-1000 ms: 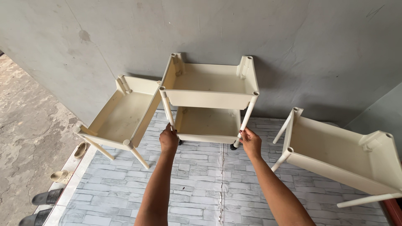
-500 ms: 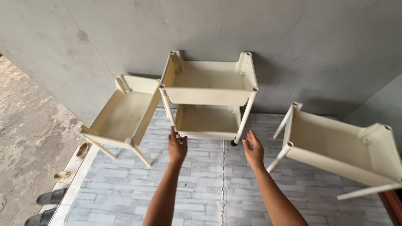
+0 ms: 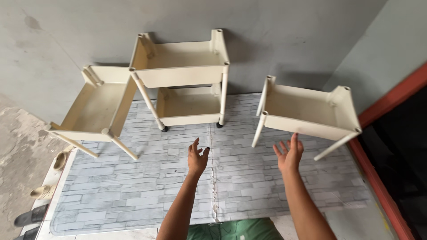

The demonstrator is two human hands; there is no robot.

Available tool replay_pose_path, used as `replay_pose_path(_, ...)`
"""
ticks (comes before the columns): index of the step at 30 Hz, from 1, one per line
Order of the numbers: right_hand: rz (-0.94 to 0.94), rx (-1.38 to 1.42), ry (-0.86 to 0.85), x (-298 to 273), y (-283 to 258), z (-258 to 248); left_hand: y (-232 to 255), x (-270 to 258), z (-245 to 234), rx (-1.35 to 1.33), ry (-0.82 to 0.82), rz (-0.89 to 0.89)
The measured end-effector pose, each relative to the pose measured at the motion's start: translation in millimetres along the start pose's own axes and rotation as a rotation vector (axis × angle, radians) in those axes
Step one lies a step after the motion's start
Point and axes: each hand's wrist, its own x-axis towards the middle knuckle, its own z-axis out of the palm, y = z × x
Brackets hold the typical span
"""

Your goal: The person assembles a three-tier plastic storage rack by inserting white cylindrical legs into the corner sockets of each tray. They then stack the trays vertically, aligning the legs to form a complete unit.

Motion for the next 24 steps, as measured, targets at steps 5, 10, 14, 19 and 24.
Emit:
replay_pose_path(5, 0.050, 0.152, 0.027, 1, -66, 31, 10, -19, 10, -0.074, -0.066, 0.025)
replay_pose_path(10, 0.099, 0.185, -0.008, 2, -92, 57, 15, -32, -8, -0.057, -0.061, 0.056)
replay_pose_path(14, 0.118, 0.199, -0.011, -19, -97, 62, 22, -41, -35, -0.056, -0.015, 0.097)
replay_pose_path(19, 0.110, 0.139, -0.083, -79, -94, 49, 42, -71, -67, -0.132, -0.032, 0.092)
replay_pose_path(24, 0.201, 0.113, -0.210, -138, -66, 41, 60, -115, -96, -0.275, -0.071, 0.116)
